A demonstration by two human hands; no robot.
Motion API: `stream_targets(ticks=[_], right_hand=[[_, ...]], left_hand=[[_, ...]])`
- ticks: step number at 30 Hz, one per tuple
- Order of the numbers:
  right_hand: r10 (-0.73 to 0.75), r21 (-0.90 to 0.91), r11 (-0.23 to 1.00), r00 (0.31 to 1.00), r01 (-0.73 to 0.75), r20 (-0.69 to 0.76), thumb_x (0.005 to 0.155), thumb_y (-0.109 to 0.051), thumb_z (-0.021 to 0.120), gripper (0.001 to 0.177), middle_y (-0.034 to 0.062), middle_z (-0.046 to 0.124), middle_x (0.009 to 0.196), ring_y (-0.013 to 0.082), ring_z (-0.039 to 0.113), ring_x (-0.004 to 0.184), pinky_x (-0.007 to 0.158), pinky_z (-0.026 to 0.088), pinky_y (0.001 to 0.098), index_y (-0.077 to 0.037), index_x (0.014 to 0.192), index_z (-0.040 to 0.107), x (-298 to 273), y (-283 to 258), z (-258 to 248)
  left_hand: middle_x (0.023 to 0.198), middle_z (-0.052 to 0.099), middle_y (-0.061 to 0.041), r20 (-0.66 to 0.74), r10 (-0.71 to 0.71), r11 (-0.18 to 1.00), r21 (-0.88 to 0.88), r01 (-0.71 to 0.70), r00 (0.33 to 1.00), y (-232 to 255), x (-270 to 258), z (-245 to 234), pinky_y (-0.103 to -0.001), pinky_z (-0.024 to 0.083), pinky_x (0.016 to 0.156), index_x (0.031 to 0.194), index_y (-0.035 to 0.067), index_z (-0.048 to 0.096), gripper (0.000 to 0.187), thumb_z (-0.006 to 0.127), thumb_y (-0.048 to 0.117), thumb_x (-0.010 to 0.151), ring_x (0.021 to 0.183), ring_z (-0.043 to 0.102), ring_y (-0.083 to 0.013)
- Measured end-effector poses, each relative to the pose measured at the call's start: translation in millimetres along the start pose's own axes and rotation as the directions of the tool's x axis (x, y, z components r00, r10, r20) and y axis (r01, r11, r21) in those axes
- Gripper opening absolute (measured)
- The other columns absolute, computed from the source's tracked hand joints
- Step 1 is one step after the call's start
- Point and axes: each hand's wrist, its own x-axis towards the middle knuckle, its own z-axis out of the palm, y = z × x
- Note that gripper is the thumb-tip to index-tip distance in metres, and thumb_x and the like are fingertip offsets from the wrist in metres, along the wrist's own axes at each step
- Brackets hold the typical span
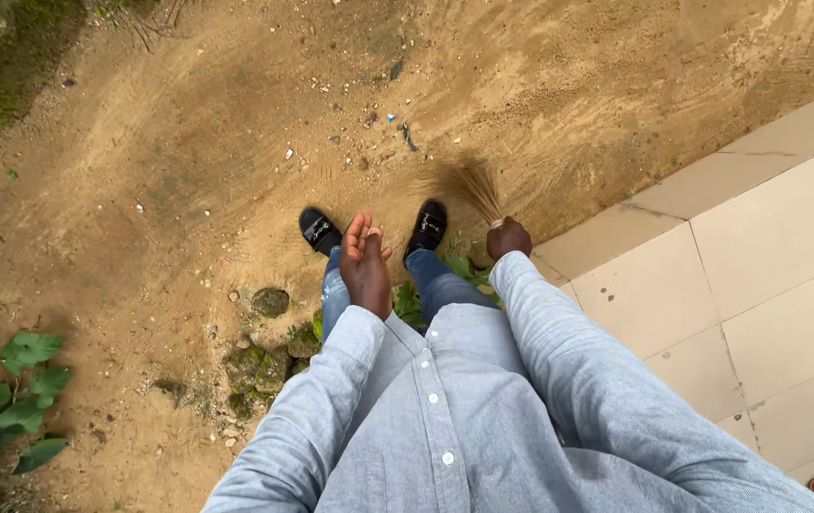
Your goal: Sweep the dirt ground outdoors near a wall and vegetation using a hand broom.
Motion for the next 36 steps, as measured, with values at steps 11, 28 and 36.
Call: stream_targets(ticks=[11,28,36], right_hand=[[-0.147,0.093,0.986,0.984,0.139,0.097,0.091,-0.029,0.063,0.051,0.0295,0.071,0.107,0.0466,0.068,0.101,0.090,0.053,0.0535,-0.007,0.136,0.057,-87.9,-82.7,-23.3],[0.060,0.009,0.998,0.973,-0.059,-0.223,0.089,-0.026,0.062,0.056,0.0352,0.065,0.103,0.0518,0.065,0.095,0.084,0.051,0.0569,0.004,0.135,0.051,-42.0,-50.6,-5.3],[-0.393,0.182,0.910,0.914,0.371,0.100,0.087,-0.026,0.063,0.064,0.0272,0.072,0.108,0.0411,0.071,0.101,0.090,0.056,0.0485,-0.003,0.146,0.051,-76.4,-98.7,-0.8]], left_hand=[[0.157,0.049,-0.013,-0.058,-0.013,0.996,-0.092,0.008,0.998,-19.7,-6.0,29.4,-0.037,0.051,0.100,0.152,0.005,0.043,0.052,0.054,0.016,0.103,0.136,0.055,-0.0236],[0.155,0.047,-0.021,-0.078,0.217,0.976,-0.011,-0.219,0.973,-26.6,-35.3,18.5,-0.034,0.046,0.112,0.154,-0.002,0.038,0.053,0.053,0.005,0.104,0.141,0.051,-0.0266],[0.159,0.045,-0.019,-0.163,0.244,0.968,-0.024,-0.252,0.956,-33.5,-27.6,23.1,-0.036,0.042,0.116,0.154,-0.003,0.037,0.054,0.055,0.006,0.104,0.142,0.051,-0.0275]])
